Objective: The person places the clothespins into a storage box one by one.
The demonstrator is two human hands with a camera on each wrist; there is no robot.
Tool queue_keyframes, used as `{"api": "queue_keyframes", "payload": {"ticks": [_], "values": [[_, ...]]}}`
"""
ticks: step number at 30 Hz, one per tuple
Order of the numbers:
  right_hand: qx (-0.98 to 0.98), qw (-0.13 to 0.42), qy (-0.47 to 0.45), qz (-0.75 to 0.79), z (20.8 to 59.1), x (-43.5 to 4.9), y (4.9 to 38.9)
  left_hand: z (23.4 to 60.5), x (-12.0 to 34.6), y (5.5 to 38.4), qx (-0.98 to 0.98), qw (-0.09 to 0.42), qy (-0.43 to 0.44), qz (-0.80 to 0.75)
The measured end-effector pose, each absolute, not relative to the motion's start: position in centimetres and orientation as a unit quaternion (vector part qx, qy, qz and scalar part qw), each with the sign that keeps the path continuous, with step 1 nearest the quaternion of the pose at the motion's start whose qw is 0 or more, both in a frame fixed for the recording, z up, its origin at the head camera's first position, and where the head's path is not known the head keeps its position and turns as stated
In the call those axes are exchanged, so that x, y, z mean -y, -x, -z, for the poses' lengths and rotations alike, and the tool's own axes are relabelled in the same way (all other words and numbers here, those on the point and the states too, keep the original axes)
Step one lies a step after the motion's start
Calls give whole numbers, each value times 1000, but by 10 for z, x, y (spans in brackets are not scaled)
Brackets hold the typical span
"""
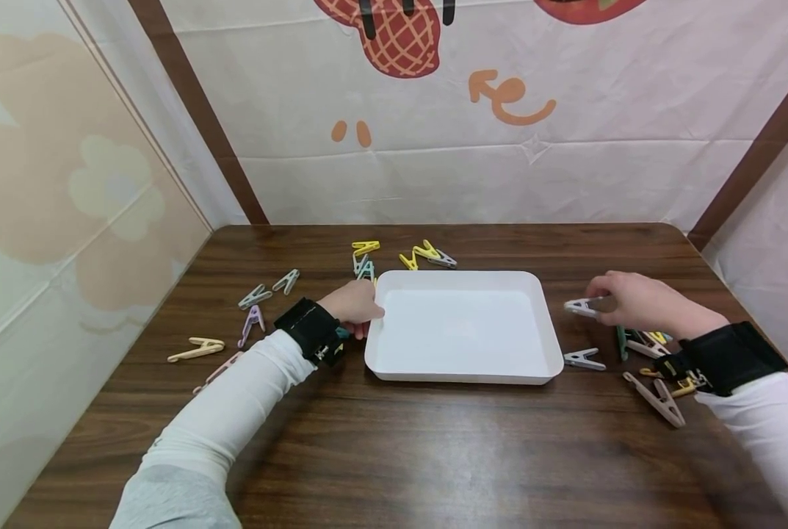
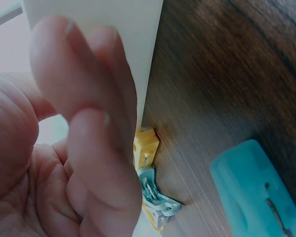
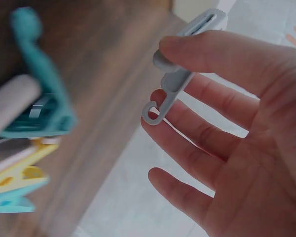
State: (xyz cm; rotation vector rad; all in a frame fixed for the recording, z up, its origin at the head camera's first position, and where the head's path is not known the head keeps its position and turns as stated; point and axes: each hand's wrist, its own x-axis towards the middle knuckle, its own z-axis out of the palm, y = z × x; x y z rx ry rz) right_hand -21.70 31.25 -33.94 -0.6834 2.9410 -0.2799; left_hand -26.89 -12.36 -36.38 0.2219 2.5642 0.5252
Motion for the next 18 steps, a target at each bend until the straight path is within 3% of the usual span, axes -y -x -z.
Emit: {"api": "queue_keyframes", "payload": {"ticks": [9, 18], "values": [[-966, 4, 239, 98, 310, -278, 222, 363, 123, 272, -944, 253, -83, -193], [-958, 15, 277, 71, 312, -230, 231, 361, 122, 267, -947, 252, -78, -185]]}}
